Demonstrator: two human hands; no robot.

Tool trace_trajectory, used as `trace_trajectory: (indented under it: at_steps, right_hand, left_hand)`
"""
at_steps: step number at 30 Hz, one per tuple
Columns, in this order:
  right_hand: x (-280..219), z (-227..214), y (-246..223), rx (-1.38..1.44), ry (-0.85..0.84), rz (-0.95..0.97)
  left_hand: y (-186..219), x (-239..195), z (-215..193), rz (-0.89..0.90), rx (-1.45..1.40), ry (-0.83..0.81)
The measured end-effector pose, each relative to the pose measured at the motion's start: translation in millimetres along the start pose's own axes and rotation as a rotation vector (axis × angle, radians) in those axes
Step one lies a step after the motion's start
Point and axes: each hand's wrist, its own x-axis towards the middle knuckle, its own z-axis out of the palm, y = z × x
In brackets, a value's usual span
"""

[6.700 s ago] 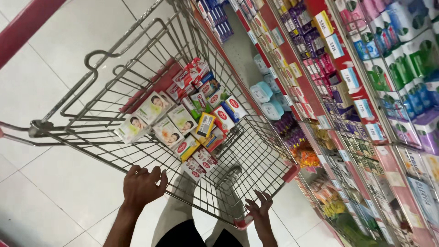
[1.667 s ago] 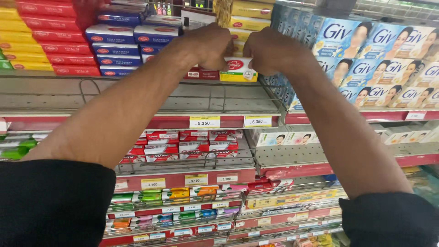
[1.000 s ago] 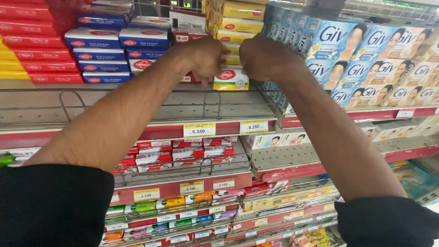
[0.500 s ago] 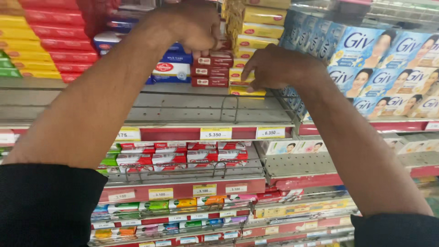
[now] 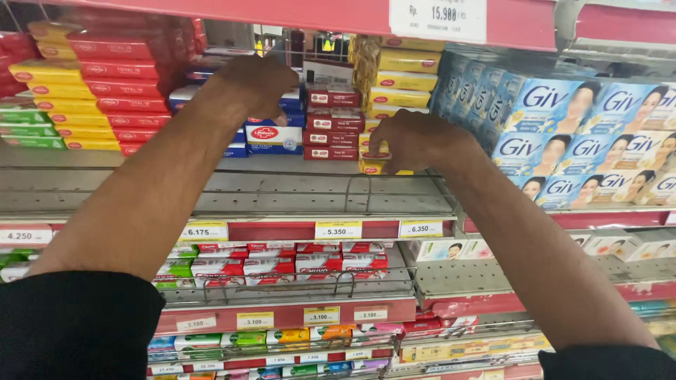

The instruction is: The person picks up packs of soap from a store shelf, places them into a shopping cart, and repeats the process with several different brands and varieties of soap bars.

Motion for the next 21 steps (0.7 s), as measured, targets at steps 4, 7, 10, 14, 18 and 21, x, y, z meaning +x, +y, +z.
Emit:
trace_trajectory:
  at_steps: [4, 7, 10, 14, 18, 21]
  right_hand:
    - [2.9, 3.8, 3.1, -0.014, 0.001, 0.005]
    - [6.9, 8.7, 9.4, -0.041, 0.050, -0.012]
    - [2.4, 5.4, 10.3, -0.153, 0.032, 0.043]
    - [5.8, 5.6, 16.1, -0.103, 0.021, 0.009]
    - [11.0, 10.2, 22.5, -0.018, 0.030, -0.071]
    - [23.5, 21.7, 34.9, -0.015, 0.075, -0.143]
  left_hand:
    - [-3.7, 0.8, 1.5, -0.007, 0.010, -0.012]
    - [-1.0, -7.3, 1.7, -0.031, 0.031, -0.005]
    - [0.7, -13.6, 3.2, -0.016, 0.063, 0.042]
    - [11.8, -14.9, 8.2, 0.269, 0.123, 0.409]
    - [41.0, -7.9, 6.6, 0.539, 0.106, 0.508]
    - [49.9, 13.3, 17.2, 0.626, 0.115, 0.633]
